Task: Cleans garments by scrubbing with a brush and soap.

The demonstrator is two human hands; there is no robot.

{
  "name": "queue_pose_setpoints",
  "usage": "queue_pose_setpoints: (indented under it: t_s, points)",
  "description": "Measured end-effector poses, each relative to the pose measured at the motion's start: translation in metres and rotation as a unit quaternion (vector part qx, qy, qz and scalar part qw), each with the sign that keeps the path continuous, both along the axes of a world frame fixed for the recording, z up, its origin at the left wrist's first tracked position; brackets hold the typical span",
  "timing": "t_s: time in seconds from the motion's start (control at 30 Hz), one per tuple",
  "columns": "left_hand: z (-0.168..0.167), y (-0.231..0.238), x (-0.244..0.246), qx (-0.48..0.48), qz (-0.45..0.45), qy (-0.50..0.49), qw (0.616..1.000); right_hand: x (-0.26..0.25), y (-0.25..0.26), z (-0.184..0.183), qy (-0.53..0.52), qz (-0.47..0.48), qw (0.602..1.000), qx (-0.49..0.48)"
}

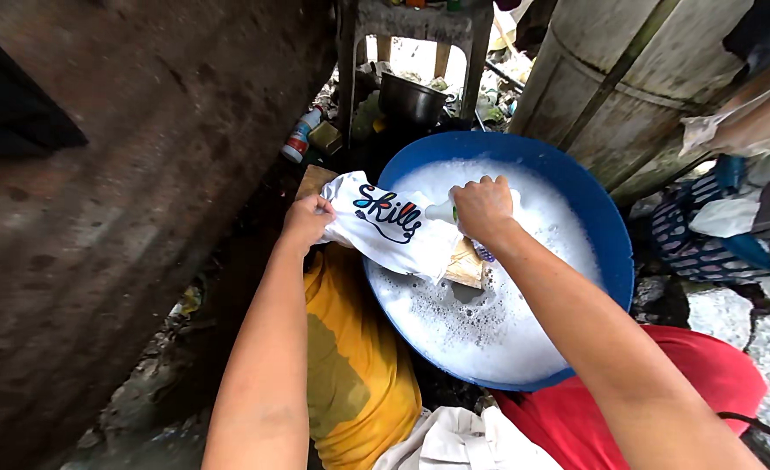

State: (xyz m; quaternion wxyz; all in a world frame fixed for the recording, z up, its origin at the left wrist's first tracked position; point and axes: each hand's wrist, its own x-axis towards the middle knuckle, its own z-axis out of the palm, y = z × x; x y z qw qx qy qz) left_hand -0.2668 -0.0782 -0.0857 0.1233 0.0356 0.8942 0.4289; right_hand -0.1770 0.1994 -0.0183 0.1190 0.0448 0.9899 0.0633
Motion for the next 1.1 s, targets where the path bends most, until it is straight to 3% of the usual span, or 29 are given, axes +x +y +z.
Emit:
queue_pose_setpoints:
  t_s: [0.27, 1.1]
  points:
    - [0.0, 0.0, 0.0, 0.005, 0.0, 0.001, 1.0, -0.005, 0.001, 0.001, 0.038, 0.009, 0.999, -0.023]
    - [0.001, 0.001, 0.002, 0.0, 0.008, -0.002, 1.0, 0.001, 0.025, -0.003, 0.0, -0.029, 1.0, 0.001]
